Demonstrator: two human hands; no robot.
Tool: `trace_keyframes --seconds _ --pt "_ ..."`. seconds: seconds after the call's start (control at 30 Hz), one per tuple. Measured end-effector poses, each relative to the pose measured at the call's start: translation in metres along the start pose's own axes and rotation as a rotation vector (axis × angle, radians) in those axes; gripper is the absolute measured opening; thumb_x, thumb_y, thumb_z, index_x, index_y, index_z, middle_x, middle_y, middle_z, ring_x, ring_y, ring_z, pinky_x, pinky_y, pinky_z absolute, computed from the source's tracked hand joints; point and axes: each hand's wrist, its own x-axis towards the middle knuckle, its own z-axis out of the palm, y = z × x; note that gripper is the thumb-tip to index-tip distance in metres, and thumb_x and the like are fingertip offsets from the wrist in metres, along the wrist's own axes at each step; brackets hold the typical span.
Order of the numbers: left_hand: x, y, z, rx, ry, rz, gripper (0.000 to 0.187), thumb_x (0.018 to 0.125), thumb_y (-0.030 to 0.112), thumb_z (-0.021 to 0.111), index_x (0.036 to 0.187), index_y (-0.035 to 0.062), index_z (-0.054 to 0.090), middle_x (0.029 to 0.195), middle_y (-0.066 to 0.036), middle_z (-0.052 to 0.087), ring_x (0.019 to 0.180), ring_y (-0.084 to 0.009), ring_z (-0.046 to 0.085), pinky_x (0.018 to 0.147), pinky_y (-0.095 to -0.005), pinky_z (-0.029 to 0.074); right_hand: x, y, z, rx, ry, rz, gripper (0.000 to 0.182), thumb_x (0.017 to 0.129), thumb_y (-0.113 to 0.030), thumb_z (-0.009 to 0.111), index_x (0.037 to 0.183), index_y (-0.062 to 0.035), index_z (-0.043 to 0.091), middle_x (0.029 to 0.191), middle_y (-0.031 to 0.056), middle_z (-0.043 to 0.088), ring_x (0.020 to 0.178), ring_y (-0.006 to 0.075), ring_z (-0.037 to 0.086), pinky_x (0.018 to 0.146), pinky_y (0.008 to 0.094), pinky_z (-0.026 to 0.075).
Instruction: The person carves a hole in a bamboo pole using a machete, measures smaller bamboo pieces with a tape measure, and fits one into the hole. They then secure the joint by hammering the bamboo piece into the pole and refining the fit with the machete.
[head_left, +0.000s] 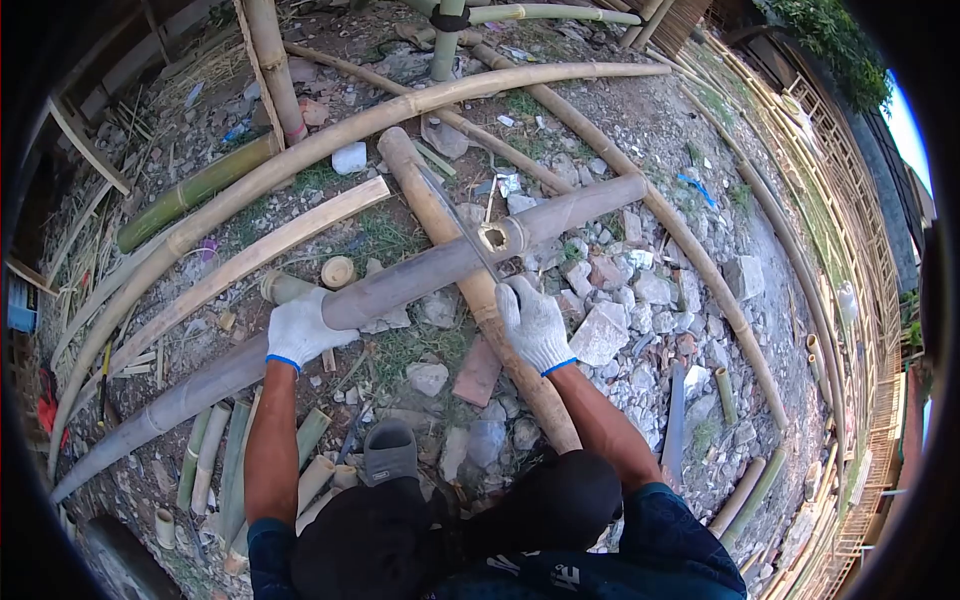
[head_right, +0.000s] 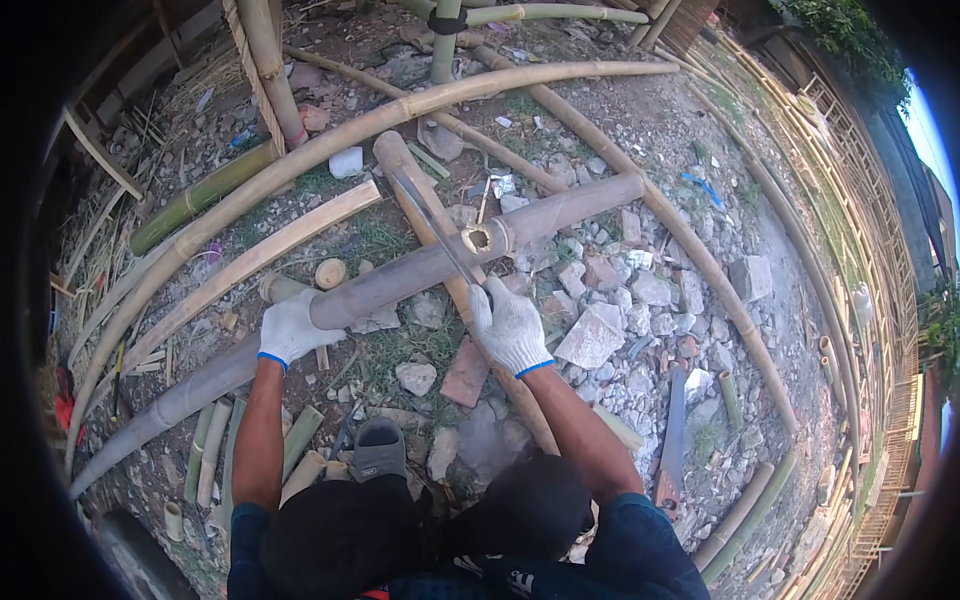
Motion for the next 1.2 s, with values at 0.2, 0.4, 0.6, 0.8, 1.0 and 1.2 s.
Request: trace_keyframes --seconds 0.2,0.4,0.6,0.8,1.0,1.2 --pt "0.004 -0.003 -0.003 0.034 0.032 0.003 0.078 0.062 0.064 0.086 0.123 0.0156 0.071 0.11 -0.017 0.077 0.102 -0.0367 0.075 0.091 -0.0468 0.059 0.015 0.046 0.027 -0.05 0.036 0.083 0.032 0.107 -0.037 0.056 0.105 -0.0063 0.065 0.082 0.0262 0.069 0.079 0.0491 0.069 0.072 0.0586 0.053" --pt "0.003 0.0 -0.003 -0.011 -0.025 -0.003 0.08 0.062 0.064 0.086 0.124 0.016 0.071 0.112 -0.017 0.077 0.103 -0.0366 0.075 0.092 -0.0465 0.059 0.002 0.006 -0.004 -0.074 -0.072 0.08 0.041 0.108 -0.043 0.052 0.11 -0.0065 0.07 0.092 0.0315 0.071 0.094 0.0508 0.069 0.083 0.0598 0.053" --pt "0.004 0.001 0.005 -0.014 0.002 0.004 0.077 0.062 0.066 0.085 0.12 0.0157 0.073 0.109 -0.017 0.078 0.101 -0.0362 0.076 0.09 -0.046 0.06 -0.001 -0.014 -0.009 -0.119 -0.133 0.101 0.04 0.108 -0.045 0.051 0.119 -0.0107 0.07 0.096 0.0288 0.073 0.095 0.0498 0.071 0.084 0.0596 0.054" --pt "0.003 -0.003 0.003 0.025 0.038 0.002 0.074 0.063 0.062 0.086 0.122 0.019 0.073 0.112 -0.015 0.078 0.104 -0.0358 0.075 0.091 -0.0461 0.059 0.01 0.043 0.007 -0.136 -0.114 0.242 0.051 0.108 -0.052 0.047 0.122 -0.0086 0.069 0.101 0.0319 0.072 0.098 0.0519 0.069 0.085 0.0608 0.054" --pt "-0.006 0.0 0.005 -0.003 0.011 -0.001 0.078 0.065 0.067 0.084 0.125 0.018 0.071 0.111 -0.016 0.078 0.102 -0.0356 0.075 0.091 -0.0459 0.059 0.011 -0.001 -0.039 0.156 -0.201 0.404 0.047 0.108 -0.047 0.056 0.125 -0.0033 0.063 0.086 0.0162 0.073 0.075 0.0279 0.073 0.07 0.0427 0.056" --pt "-0.006 0.005 0.007 0.054 -0.013 -0.046 0.079 0.066 0.066 0.084 0.125 0.0165 0.071 0.111 -0.017 0.077 0.102 -0.0351 0.075 0.091 -0.0458 0.059 0.027 0.019 -0.044 0.426 0.412 0.218 0.023 0.11 -0.023 0.049 0.105 -0.0026 0.057 0.077 0.0136 0.066 0.065 0.0262 0.064 0.063 0.0431 0.052"
